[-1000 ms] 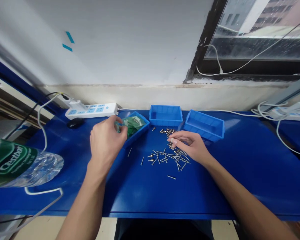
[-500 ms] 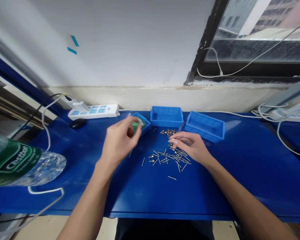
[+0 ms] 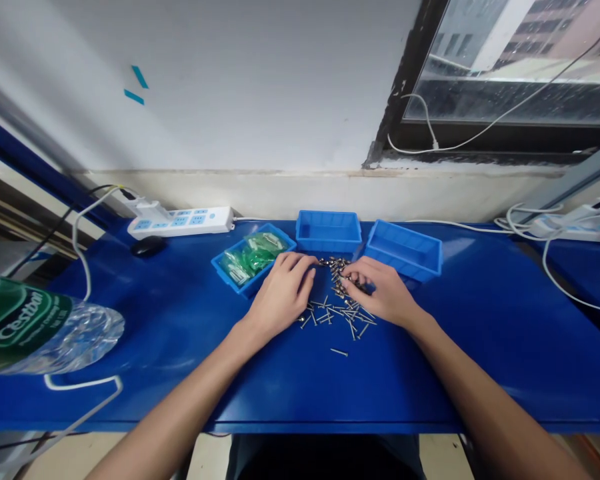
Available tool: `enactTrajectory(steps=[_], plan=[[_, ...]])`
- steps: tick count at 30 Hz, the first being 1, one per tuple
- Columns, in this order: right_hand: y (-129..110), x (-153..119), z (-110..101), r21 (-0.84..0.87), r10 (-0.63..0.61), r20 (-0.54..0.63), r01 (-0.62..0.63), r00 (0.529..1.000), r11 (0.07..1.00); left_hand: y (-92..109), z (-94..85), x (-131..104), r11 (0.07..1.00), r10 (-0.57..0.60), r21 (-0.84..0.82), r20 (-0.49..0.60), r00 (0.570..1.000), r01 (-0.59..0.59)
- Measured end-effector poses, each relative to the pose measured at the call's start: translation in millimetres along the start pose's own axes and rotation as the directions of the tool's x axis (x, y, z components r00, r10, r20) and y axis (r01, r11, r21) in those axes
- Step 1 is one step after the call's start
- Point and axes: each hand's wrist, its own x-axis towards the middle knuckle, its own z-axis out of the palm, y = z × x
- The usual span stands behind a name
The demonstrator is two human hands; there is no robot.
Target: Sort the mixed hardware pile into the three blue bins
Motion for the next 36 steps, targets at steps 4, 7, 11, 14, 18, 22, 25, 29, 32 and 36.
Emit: enactTrajectory(steps=[4,7,11,14,18,22,25,29,32,36], plan=[[-10,-4,-11,-0.009,-0.065,0.105,0.067,0.992,0.998,-2,-5.3,-16,0.999,0.048,0.002,0.127,0.991,-0.049],[-24,-18,-10,-0.038,-0.083,0.218,0.093,0.972,0.995,-2,-8.0,-34,1.0,0.019,0.019,0.261,0.965,-0.024],[-28,-36,0,-0.12,-0.164,0.255,0.199,0.953,0.973,-3,-0.7,-46,0.999,-0.016,0.052,0.299,0.954,0.001],[-17,-36,4,-0.164,-0.169,0.24,0.211,0.956,0.964,-2,9.0,-42,0.999,-0.02,0.039,0.284,0.959,0.01],[0,-23,3,-0.188,-0.151,0.206,0.19,0.967,0.964,1,20.5,-28,0.998,0.054,0.009,0.251,0.967,-0.058],[12,-8,3,-0.191,-0.19,0.192,0.226,0.963,0.955,2,29.9,-14,0.992,0.126,-0.015,0.227,0.966,-0.126],[18,0,5,-0.188,-0.197,0.168,0.227,0.966,0.955,-1,29.1,-8,0.989,0.144,-0.006,0.198,0.97,-0.145],[19,3,6,-0.183,-0.191,0.146,0.217,0.971,0.959,-12,8.6,-10,0.982,0.163,0.055,0.229,0.96,-0.18],[19,2,5,-0.167,-0.194,0.149,0.218,0.97,0.962,-22,-12.5,-17,0.976,0.177,0.07,0.287,0.941,-0.205],[19,1,4,-0.142,-0.191,0.151,0.213,0.97,0.967,-28,-27.6,-29,0.96,0.23,0.058,0.401,0.887,-0.274]])
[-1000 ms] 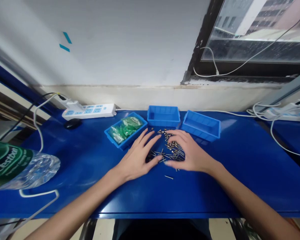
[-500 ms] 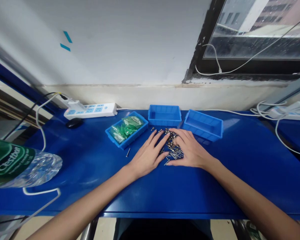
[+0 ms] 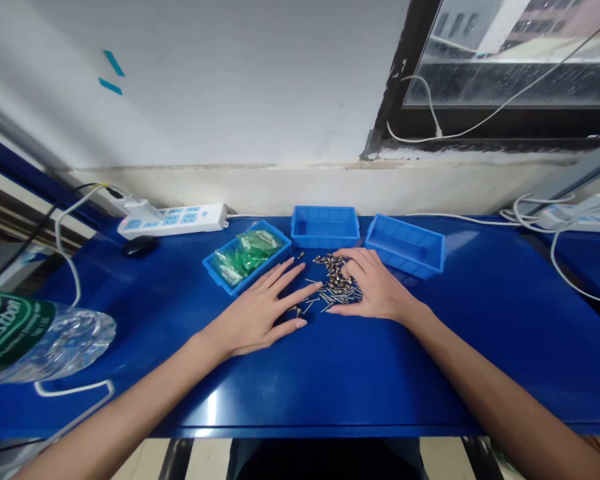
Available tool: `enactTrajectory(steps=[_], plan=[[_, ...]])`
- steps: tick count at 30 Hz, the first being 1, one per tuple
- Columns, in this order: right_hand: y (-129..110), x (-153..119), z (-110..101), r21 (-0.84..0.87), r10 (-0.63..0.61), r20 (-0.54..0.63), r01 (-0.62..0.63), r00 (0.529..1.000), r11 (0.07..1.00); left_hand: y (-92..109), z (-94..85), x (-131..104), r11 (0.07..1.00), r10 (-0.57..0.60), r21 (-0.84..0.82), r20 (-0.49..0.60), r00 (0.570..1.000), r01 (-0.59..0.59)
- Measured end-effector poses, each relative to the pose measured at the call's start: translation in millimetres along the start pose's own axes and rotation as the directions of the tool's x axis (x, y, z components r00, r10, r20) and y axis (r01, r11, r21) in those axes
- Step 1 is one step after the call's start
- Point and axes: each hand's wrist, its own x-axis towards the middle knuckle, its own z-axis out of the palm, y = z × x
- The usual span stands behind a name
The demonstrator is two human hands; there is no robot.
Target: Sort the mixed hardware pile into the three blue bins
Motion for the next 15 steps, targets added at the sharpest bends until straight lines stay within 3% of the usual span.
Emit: enactTrajectory(steps=[3,9,15], plan=[[-1,0,-1,0.016,0.016,-0.001,-0.016,1.0,1.0,0,1.0,-6,0.999,-0.017,-0.033,0.017,1.0,0.018],[0,-2,-1,0.034,0.004,0.003,-0.004,1.0,0.999,5,8.4,-2,0.983,-0.128,-0.139,-0.049,0.991,0.12],[2,-2,2,0.016,-0.021,-0.008,0.022,1.0,1.0,9,25.7,24,0.997,-0.027,-0.075,-0.096,0.995,0.019]])
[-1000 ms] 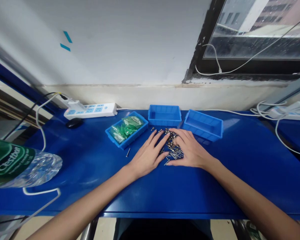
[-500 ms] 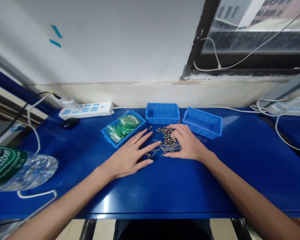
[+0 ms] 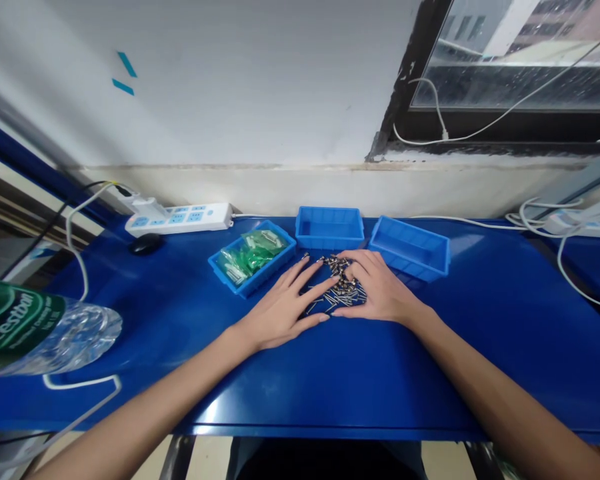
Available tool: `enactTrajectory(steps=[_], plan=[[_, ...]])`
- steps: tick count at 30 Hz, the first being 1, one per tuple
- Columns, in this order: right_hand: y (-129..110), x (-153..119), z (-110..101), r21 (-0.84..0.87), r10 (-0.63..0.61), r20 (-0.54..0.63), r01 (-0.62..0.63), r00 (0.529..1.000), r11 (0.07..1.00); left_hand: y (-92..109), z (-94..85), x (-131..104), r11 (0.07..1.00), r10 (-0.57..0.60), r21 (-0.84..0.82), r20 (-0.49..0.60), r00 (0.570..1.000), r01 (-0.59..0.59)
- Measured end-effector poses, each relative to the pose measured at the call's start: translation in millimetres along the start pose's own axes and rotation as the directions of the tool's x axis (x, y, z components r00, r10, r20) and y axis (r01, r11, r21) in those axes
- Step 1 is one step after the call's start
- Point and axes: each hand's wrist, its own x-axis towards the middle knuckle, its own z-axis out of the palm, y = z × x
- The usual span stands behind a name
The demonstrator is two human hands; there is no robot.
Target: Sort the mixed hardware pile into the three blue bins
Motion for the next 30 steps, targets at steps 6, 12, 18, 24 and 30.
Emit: enactTrajectory(steps=[6,12,18,24,30], plan=[[1,0,-1,-0.013,0.009,-0.009,-0.009,1.0,1.0,-7,10.3,21,1.0,-0.01,-0.015,-0.076,0.997,0.009],[6,4,0,-0.077,0.028,-0.005,-0.028,1.0,0.997,-9,16.1,42,0.997,-0.029,0.064,-0.148,0.989,0.038],[2,8,-2,-0.068,0.097,0.023,-0.095,0.995,0.993,-7,7.9,45,0.994,-0.104,0.0,-0.247,0.963,0.108],[-9,8,-7,0.066,0.144,0.004,-0.144,0.99,0.987,1,-15.9,26,0.985,-0.109,-0.152,-0.214,0.971,0.077],[-14,23,-15,0.267,0.241,-0.114,-0.204,0.964,0.942,1,-36.9,20,0.984,-0.096,-0.162,-0.136,0.986,0.073]])
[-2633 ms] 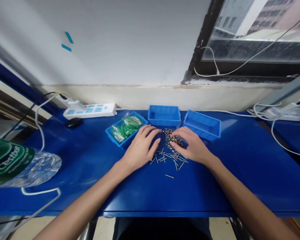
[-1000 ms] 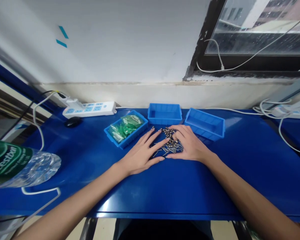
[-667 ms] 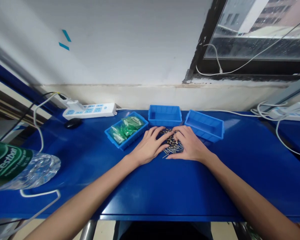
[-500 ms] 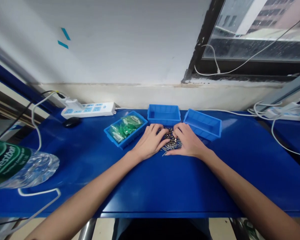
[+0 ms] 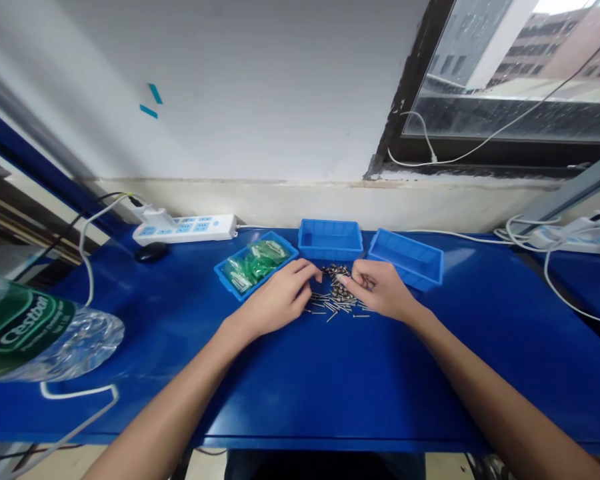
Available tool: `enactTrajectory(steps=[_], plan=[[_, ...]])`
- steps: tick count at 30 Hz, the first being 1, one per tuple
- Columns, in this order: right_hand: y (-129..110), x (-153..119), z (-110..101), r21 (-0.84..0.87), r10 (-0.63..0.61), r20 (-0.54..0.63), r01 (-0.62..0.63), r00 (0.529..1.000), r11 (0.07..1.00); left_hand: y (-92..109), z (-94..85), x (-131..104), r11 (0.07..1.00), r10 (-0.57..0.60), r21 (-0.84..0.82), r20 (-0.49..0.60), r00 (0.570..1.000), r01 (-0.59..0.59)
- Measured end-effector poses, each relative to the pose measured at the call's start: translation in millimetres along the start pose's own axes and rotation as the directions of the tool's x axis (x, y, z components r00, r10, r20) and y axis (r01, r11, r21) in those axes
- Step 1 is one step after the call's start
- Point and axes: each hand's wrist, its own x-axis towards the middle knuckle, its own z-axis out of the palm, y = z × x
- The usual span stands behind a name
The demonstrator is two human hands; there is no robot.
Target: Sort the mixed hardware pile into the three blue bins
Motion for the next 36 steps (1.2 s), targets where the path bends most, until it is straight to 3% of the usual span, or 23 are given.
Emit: enactTrajectory(steps=[6,11,18,23,28,31,36], plan=[[-16,4,10,0.168,0.164,-0.197,-0.132,0.967,0.977,-9,-8.2,-7,0.975,-0.049,0.222,0.138,0.989,0.017],[-13,-12,13,0.166,0.174,-0.186,-0.144,0.967,0.976,1,-11.9,-12,0.965,-0.073,0.263,0.252,0.965,0.005],[-5,-14,1,0.158,0.186,-0.183,-0.158,0.966,0.975,3,-7.4,-6,0.972,-0.129,0.227,0.313,0.941,0.058],[-4,-13,-1,0.114,0.179,-0.153,-0.163,0.972,0.98,-1,-0.5,-3,0.984,-0.119,0.16,0.248,0.961,0.081],[-5,-13,0,0.18,0.23,-0.135,-0.205,0.964,0.962,3,4.7,1,0.991,-0.1,-0.094,0.004,0.995,0.1],[-8,-13,2,0.313,0.252,-0.078,-0.217,0.965,0.925,6,11.2,4,0.91,-0.235,-0.373,-0.108,0.966,0.18],[-13,-14,10,0.477,0.241,0.0,-0.212,0.97,0.853,6,16.8,5,0.78,-0.364,-0.567,-0.069,0.929,0.264]])
